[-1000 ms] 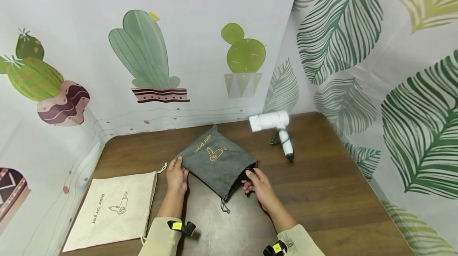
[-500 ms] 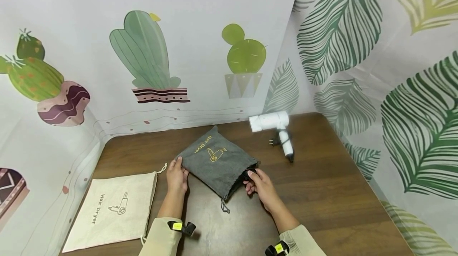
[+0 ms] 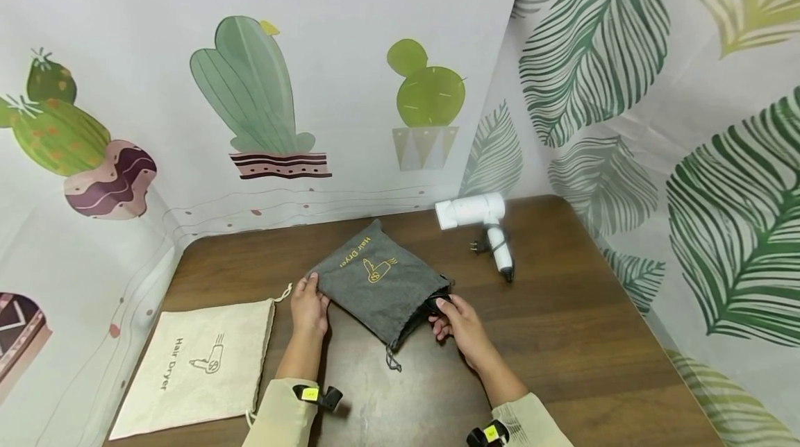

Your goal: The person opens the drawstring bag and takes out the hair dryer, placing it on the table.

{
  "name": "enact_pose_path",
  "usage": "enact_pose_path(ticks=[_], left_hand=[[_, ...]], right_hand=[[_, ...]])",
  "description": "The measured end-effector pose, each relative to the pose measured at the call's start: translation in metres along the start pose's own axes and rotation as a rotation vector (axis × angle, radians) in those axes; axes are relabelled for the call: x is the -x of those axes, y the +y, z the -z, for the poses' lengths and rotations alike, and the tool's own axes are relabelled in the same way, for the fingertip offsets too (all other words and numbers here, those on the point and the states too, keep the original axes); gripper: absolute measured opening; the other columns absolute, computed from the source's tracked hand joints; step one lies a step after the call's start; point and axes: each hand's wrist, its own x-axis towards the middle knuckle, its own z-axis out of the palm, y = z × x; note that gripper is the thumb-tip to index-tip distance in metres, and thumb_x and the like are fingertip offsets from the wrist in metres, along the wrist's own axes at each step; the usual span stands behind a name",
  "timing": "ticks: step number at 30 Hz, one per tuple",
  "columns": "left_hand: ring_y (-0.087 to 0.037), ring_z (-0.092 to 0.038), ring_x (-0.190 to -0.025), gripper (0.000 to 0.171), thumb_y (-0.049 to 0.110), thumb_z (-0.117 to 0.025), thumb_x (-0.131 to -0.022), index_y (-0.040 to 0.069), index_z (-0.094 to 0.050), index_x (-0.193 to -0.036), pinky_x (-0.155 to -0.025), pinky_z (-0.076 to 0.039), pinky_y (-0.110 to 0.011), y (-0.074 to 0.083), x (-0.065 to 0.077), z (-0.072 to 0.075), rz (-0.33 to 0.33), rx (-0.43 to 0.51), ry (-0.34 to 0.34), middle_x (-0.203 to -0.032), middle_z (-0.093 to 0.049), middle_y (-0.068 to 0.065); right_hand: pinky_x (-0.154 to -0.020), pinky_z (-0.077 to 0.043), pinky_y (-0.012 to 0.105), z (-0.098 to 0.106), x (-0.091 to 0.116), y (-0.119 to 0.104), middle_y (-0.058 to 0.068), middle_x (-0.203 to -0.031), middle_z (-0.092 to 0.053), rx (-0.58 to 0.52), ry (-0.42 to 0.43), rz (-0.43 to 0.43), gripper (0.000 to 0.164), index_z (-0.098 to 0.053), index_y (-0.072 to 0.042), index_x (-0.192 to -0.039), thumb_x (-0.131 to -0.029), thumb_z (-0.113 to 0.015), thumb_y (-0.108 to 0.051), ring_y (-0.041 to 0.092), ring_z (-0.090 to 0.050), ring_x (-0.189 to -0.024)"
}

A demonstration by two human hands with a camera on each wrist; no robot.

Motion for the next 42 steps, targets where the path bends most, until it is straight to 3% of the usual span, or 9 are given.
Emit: enact_pose_path(ticks=[8, 16, 24, 30, 36, 42], left_hand=[[-0.003, -0.057, -0.067, 0.017, 0.019, -0.047, -0.108, 0.004, -0.055, -0.105, -0.066, -0.050, -0.019, -0.015, -0.012, 0.004, -0.014, 0.006, 0.050, -0.083, -0.059, 0.007], [-0.004, -0.065, -0.081, 0.017, 0.019, -0.047, -0.108, 0.005, -0.057, -0.109, -0.075, -0.055, -0.022, -0.014, -0.010, 0.002, -0.026, 0.018, 0.071, -0.092, -0.065, 0.006], [-0.005, -0.066, -0.084, 0.018, 0.019, -0.048, -0.108, 0.004, -0.057, -0.112, -0.076, -0.056, -0.021, -0.015, -0.011, 0.004, -0.019, 0.039, 0.080, -0.095, -0.066, 0.004], [-0.005, -0.065, -0.081, 0.017, 0.018, -0.047, -0.108, 0.003, -0.056, -0.107, -0.075, -0.055, -0.022, -0.011, -0.010, 0.002, -0.007, 0.041, 0.049, -0.091, -0.064, 0.005], [-0.005, -0.063, -0.077, 0.019, 0.013, -0.044, -0.107, -0.001, -0.054, -0.114, -0.073, -0.055, -0.021, 0.000, -0.004, 0.002, 0.012, -0.002, -0.010, -0.091, -0.063, 0.003], [-0.004, -0.060, -0.068, 0.016, 0.019, -0.051, -0.106, 0.004, -0.058, -0.106, -0.066, -0.052, -0.020, -0.007, -0.011, 0.007, 0.040, -0.008, -0.015, -0.085, -0.064, 0.007]], right_hand=[[-0.060, -0.053, 0.026, 0.004, 0.002, 0.000, 0.013, -0.085, -0.068, 0.000, -0.004, 0.016, 0.031, -0.053, 0.009, -0.112, -0.107, -0.047, -0.021, 0.013, -0.061, -0.064], [-0.060, -0.054, 0.027, 0.007, 0.003, 0.000, 0.014, -0.086, -0.067, 0.010, 0.007, 0.044, 0.032, -0.052, 0.009, -0.114, -0.108, -0.046, -0.022, 0.013, -0.061, -0.064], [-0.060, -0.054, 0.027, 0.009, 0.003, 0.000, 0.012, -0.084, -0.068, 0.007, 0.003, 0.036, 0.032, -0.053, 0.009, -0.112, -0.107, -0.046, -0.022, 0.013, -0.060, -0.064], [-0.060, -0.054, 0.027, 0.010, 0.003, 0.000, 0.012, -0.084, -0.068, 0.019, -0.001, 0.032, 0.034, -0.054, 0.009, -0.111, -0.107, -0.047, -0.024, 0.013, -0.060, -0.064], [-0.060, -0.054, 0.027, 0.007, 0.002, 0.001, 0.012, -0.085, -0.070, 0.036, -0.013, 0.017, 0.031, -0.054, 0.004, -0.109, -0.106, -0.049, -0.026, 0.014, -0.061, -0.064], [-0.060, -0.055, 0.027, 0.006, 0.003, 0.002, 0.010, -0.085, -0.069, 0.035, -0.034, 0.005, 0.032, -0.054, 0.006, -0.111, -0.107, -0.048, -0.025, 0.014, -0.062, -0.064]])
